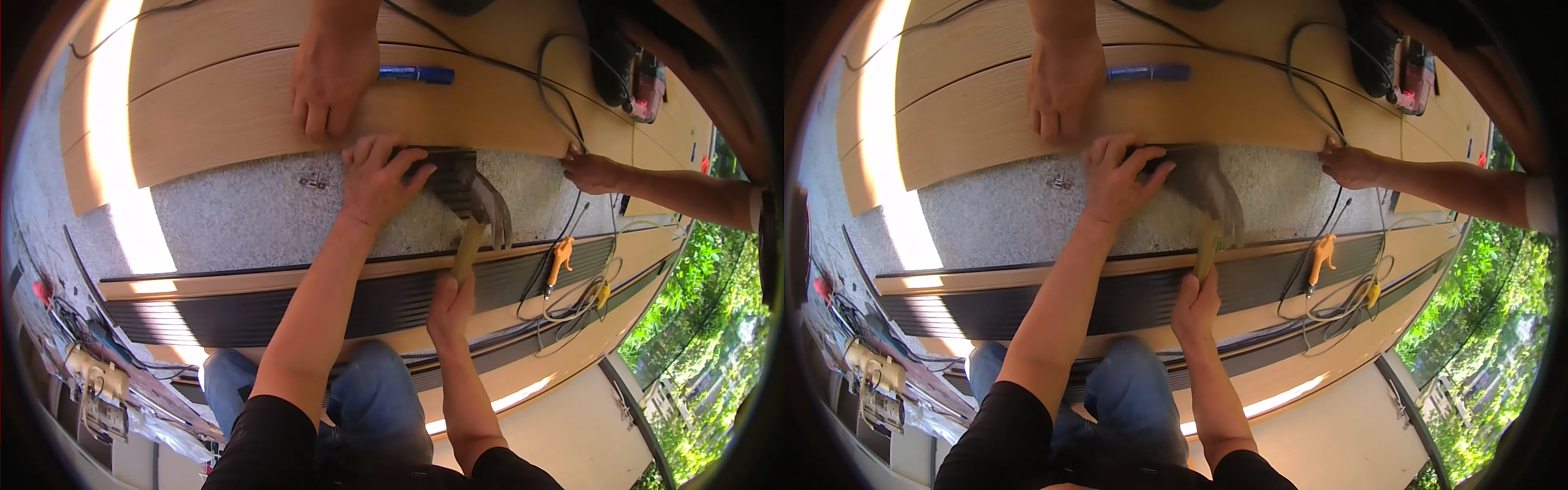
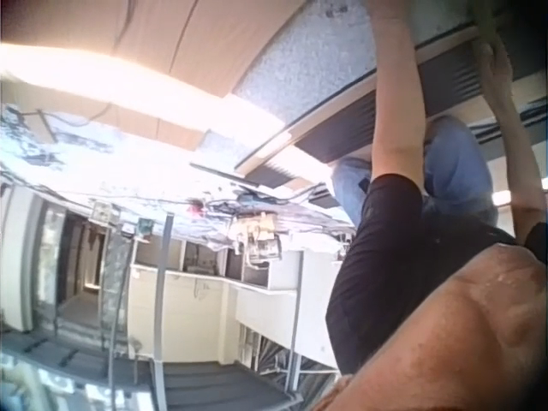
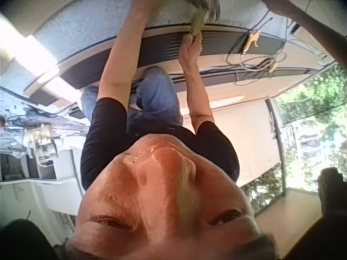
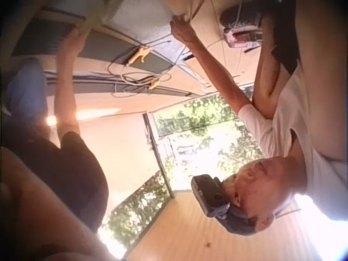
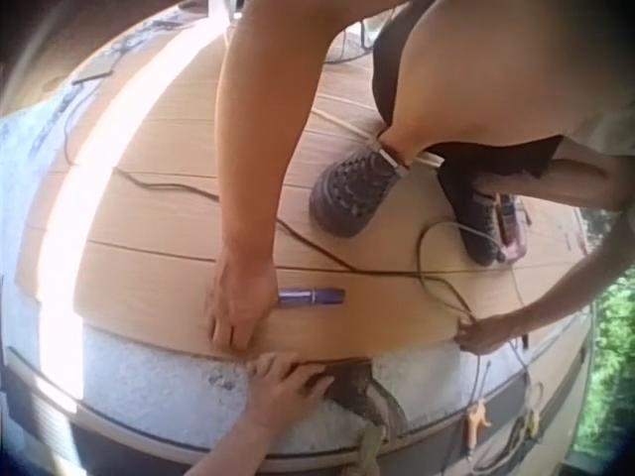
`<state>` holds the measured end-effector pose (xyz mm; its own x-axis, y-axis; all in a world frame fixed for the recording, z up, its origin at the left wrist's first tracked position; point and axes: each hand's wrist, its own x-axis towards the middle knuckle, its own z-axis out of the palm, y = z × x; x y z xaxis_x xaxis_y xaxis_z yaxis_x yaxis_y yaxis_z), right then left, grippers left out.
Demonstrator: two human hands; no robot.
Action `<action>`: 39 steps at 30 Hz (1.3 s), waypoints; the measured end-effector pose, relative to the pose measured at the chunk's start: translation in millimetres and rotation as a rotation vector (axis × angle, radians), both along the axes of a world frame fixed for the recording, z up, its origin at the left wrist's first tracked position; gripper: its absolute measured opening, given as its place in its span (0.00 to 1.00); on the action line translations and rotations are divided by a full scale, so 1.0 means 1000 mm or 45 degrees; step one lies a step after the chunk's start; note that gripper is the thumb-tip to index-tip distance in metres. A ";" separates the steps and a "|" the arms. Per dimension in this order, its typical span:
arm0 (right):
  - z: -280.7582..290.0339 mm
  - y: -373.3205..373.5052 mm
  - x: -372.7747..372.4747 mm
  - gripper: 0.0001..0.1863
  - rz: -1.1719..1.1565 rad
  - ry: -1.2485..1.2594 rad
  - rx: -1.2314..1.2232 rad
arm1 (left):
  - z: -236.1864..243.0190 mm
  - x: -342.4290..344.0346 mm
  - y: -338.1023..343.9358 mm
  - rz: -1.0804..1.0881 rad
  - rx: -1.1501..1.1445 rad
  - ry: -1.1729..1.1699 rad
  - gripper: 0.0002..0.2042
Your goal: The person installs composite decking boards by trimming pieces with a file and hammer, positioning boards onto the surface, drilling holes with a power drill, securing them with fasteners, and hammering spacers between the planks.
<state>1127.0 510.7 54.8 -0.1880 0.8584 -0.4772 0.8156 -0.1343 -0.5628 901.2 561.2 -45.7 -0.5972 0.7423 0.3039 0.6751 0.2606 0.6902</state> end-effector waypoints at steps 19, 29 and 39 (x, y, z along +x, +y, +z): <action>0.027 -0.009 0.018 0.17 -0.147 0.182 0.045 | 0.008 -0.005 -0.020 -0.499 -0.042 -0.031 0.15; -0.013 0.009 -0.018 0.19 -0.139 0.152 -0.031 | 0.009 -0.024 -0.060 -0.636 -0.112 -0.105 0.13; -0.024 0.018 -0.022 0.19 0.034 0.014 0.149 | 0.007 -0.022 -0.059 -0.622 -0.136 -0.126 0.13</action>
